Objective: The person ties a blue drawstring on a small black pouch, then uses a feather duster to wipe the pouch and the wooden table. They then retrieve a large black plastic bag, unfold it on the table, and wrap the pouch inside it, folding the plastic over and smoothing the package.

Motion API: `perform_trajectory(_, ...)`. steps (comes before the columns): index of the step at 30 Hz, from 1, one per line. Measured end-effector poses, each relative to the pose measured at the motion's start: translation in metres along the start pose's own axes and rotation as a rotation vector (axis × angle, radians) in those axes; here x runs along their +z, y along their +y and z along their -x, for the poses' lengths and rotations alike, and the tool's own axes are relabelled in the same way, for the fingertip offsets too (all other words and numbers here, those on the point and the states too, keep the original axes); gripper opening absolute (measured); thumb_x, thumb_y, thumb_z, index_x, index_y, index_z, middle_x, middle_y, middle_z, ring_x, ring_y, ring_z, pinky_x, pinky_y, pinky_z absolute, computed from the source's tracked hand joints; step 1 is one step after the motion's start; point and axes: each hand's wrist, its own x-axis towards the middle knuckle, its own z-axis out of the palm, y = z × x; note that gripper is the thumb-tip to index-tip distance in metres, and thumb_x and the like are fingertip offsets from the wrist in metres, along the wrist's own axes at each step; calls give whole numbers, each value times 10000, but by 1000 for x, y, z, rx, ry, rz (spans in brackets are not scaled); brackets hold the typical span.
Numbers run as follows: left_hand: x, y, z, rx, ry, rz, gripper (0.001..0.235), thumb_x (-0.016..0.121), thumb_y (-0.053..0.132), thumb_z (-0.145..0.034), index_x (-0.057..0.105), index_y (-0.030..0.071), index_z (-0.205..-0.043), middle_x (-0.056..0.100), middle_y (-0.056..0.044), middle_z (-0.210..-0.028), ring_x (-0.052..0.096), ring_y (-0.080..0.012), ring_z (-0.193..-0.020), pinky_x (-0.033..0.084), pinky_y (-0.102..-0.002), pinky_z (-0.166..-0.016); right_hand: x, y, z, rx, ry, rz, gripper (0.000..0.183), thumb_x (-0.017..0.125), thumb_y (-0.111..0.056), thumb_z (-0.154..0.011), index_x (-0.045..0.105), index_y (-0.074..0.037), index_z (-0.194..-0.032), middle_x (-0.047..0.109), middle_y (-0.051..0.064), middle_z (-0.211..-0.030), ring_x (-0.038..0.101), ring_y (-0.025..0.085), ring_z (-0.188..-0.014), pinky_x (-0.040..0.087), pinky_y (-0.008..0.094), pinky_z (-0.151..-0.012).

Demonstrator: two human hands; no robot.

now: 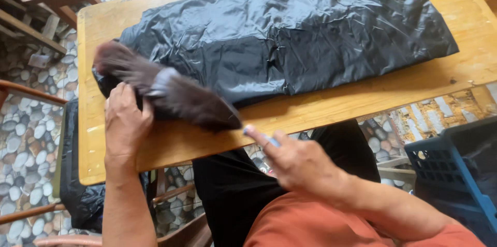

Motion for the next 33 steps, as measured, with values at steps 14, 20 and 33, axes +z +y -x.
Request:
perform_trajectory(14,-5,6,-18,-9,44,-111,366,650,424,-1117,754,85,-1027,729,-78,-1199,637,-304,-1194,407,-495,-992,-114,256,155,888,265,519,605,415,-272,-1121,506,-109,-1697,709,272,-1362,701,577,-1003,524,623,-797)
perform_trajectory(20,5,-19,-30,-154,126,-226,521,718,536,-1082,704,27,-1187,482,-338,-1344,353,-562,-1352,230,-709,-1079,-128,309,153,1017,179,456,508,495,-371,-1075,598,-53,-1458,660,261,-1285,657,497,-1062,516,607,-807)
perform_trajectory(33,-30,-8,-66,-596,-28,117,1021,705,648,-1007,294,-134,-1519,377,-366,-1529,361,-449,-1426,279,-479,-1150,-137,366,156,955,120,331,684,533,-576,-1138,606,3,-1495,743,192,-1126,675,336,-1065,531,488,-793)
